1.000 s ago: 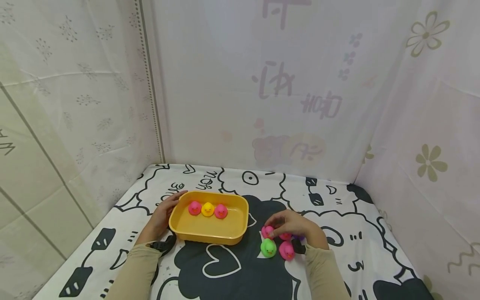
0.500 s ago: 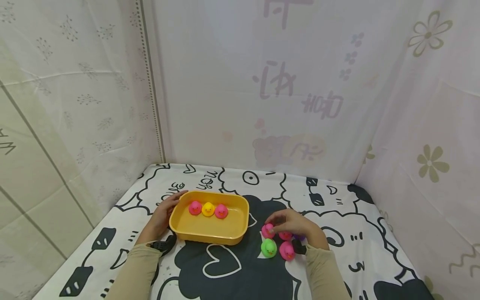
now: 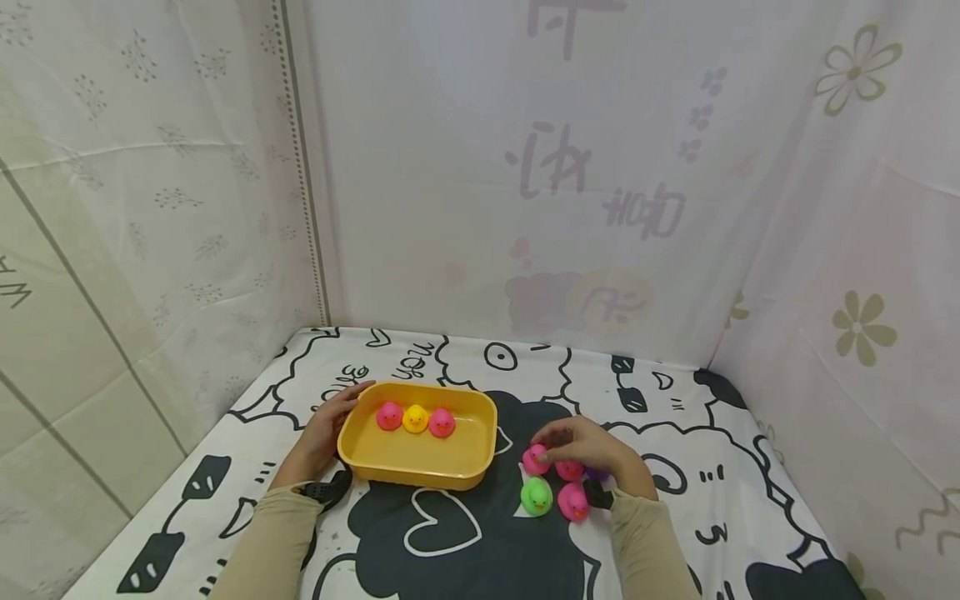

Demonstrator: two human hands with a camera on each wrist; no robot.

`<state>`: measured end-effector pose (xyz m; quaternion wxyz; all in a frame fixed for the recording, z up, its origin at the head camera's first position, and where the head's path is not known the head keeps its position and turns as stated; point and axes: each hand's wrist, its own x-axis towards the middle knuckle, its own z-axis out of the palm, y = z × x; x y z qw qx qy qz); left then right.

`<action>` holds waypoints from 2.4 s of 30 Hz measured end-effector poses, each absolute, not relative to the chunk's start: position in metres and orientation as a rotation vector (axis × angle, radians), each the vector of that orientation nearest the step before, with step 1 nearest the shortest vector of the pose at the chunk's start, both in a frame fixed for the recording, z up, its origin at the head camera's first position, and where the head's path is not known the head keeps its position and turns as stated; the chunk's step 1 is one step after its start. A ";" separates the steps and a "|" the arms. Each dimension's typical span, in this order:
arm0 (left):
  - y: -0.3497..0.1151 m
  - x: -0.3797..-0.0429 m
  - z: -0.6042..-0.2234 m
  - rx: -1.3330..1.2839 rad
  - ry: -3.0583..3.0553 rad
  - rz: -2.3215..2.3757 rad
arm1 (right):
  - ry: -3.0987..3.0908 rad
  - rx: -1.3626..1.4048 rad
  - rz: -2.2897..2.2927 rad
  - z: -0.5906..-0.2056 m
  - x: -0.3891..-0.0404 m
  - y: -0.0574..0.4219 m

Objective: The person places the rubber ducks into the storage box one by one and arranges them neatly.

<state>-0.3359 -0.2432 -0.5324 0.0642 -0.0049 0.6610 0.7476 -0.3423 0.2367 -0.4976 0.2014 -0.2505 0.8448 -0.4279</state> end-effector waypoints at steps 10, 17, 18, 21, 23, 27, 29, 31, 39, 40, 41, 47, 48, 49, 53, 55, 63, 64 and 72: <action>-0.242 -0.334 -0.530 0.005 1.986 2.267 | 2.338 -0.719 -1.220 -0.496 -0.341 0.236; -0.242 -0.334 -0.531 -0.028 1.961 2.282 | 2.356 -0.719 -1.215 -0.496 -0.342 0.236; -0.242 -0.334 -0.531 -0.025 1.961 2.280 | 2.358 -0.715 -1.217 -0.496 -0.342 0.236; -0.242 -0.335 -0.532 -0.021 1.960 2.286 | 2.365 -0.712 -1.222 -0.494 -0.342 0.235; -0.243 -0.334 -0.532 -0.010 1.965 2.287 | 2.364 -0.708 -1.230 -0.493 -0.342 0.234; -0.243 -0.334 -0.533 -0.006 1.966 2.286 | 2.369 -0.695 -1.238 -0.488 -0.341 0.232; -0.243 -0.334 -0.533 -0.006 1.965 2.283 | 2.378 -0.696 -1.236 -0.486 -0.341 0.230; -0.244 -0.334 -0.534 -0.014 1.964 2.287 | 2.394 -0.705 -1.228 -0.483 -0.342 0.229; -0.243 -0.334 -0.533 -0.005 1.965 2.281 | 2.421 -0.766 -1.222 -0.468 -0.343 0.221; -0.243 -0.334 -0.533 -0.010 1.969 2.280 | 2.414 -0.773 -1.226 -0.465 -0.343 0.220; -0.243 -0.333 -0.532 -0.012 1.974 2.279 | 2.409 -0.773 -1.233 -0.463 -0.344 0.218; -0.242 -0.333 -0.532 -0.029 1.994 2.275 | 2.416 -0.855 -1.241 -0.445 -0.349 0.202; -0.242 -0.333 -0.533 -0.030 1.995 2.274 | 2.419 -0.874 -1.237 -0.442 -0.350 0.198; -0.242 -0.333 -0.533 -0.023 1.998 2.270 | 2.420 -0.891 -1.236 -0.438 -0.352 0.194; -0.243 -0.333 -0.533 -0.020 1.985 2.272 | 2.410 -0.942 -1.228 -0.428 -0.358 0.176; -0.243 -0.333 -0.533 -0.018 1.986 2.269 | 2.381 -0.961 -1.244 -0.425 -0.361 0.167; -0.243 -0.336 -0.534 -0.018 1.975 2.279 | 2.330 -1.027 -1.225 -0.419 -0.374 0.130; -0.243 -0.336 -0.535 -0.015 1.976 2.278 | 2.328 -1.029 -1.208 -0.419 -0.376 0.126; -0.242 -0.336 -0.535 0.014 1.985 2.275 | 2.362 -0.960 -0.975 -0.422 -0.393 0.103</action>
